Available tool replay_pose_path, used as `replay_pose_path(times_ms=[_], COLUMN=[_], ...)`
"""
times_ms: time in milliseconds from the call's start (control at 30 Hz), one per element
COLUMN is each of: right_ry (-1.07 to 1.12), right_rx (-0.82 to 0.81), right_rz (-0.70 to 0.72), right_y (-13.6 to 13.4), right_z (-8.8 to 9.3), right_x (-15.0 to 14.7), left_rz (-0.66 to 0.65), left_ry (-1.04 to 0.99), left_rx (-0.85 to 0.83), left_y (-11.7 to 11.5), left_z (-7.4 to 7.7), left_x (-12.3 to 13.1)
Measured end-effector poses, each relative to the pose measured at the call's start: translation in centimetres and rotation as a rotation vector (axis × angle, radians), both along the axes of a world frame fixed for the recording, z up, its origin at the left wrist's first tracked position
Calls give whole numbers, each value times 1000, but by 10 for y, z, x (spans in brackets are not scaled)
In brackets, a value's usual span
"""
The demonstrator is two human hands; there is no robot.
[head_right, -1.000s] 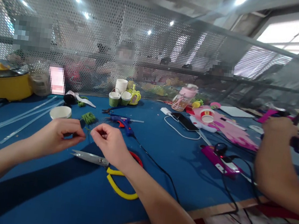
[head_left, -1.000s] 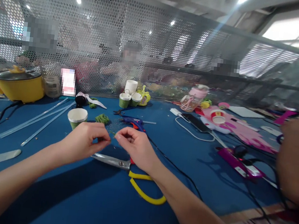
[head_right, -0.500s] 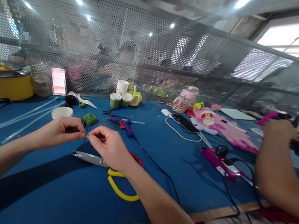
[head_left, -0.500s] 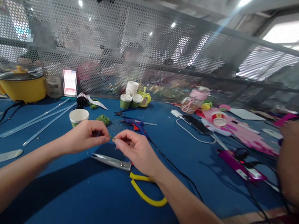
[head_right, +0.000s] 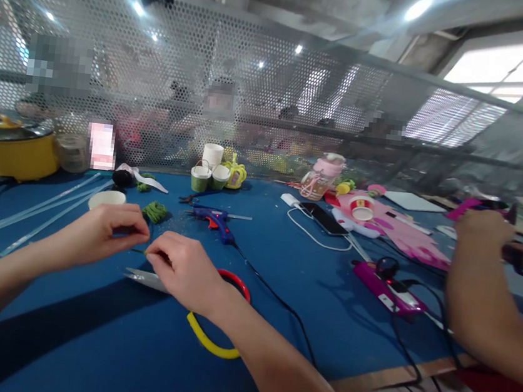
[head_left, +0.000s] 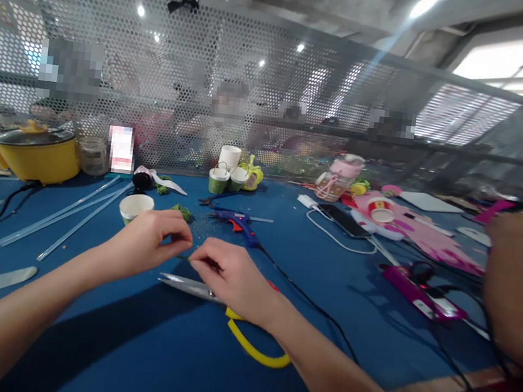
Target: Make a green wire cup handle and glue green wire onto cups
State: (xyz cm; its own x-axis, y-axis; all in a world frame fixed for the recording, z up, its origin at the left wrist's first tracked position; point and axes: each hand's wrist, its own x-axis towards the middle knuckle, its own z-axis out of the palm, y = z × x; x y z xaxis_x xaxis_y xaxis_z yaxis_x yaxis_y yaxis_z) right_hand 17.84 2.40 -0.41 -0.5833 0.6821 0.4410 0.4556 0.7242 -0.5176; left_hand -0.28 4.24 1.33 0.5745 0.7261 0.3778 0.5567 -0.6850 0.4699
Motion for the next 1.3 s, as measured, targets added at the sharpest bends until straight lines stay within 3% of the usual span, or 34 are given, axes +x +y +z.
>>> replay_pose_path(times_ms=[100, 200, 267, 367, 467, 533, 667, 767, 867, 967, 1100, 1200, 1300], right_ry=[122, 204, 206, 100, -65, -133, -62, 63, 155, 211, 102, -16, -96], right_rx=[-121, -255, -240, -79, 45, 64, -17, -167, -324, -359, -196, -15, 87], right_rz=[-50, -140, -205, -268, -201, -97, 12, -47, -143, -243, -294, -263, -176], right_y=[0, 5, 9, 12, 10, 7, 1, 1, 5, 11, 14, 9, 3], right_z=[1, -3, -7, -12, -13, -11, -4, 0, -3, -10, -14, -11, -7], right_x=[1, 2, 2, 2, 1, 1, 1, 2, 2, 2, 2, 1, 0], left_rz=[-29, -54, -21, 36, 60, 65, 47, 6, 9, 57, 115, 117, 125], left_ry=[-95, -150, -148, -78, 12, 33, -63, -198, -273, -269, -119, -28, -6], left_rx=[-318, -445, -365, -86, 77, 70, -217, -472, -556, -490, -129, 40, 31], left_y=[10, 11, 5, -7, -13, -11, 6, 16, 17, 7, -6, -9, -4], left_z=[-6, -15, -18, -16, -9, -5, -8, -17, -26, -27, -19, -11, -4], left_x=[-5, -1, 5, 14, 16, 13, 2, -3, 0, 9, 19, 17, 11])
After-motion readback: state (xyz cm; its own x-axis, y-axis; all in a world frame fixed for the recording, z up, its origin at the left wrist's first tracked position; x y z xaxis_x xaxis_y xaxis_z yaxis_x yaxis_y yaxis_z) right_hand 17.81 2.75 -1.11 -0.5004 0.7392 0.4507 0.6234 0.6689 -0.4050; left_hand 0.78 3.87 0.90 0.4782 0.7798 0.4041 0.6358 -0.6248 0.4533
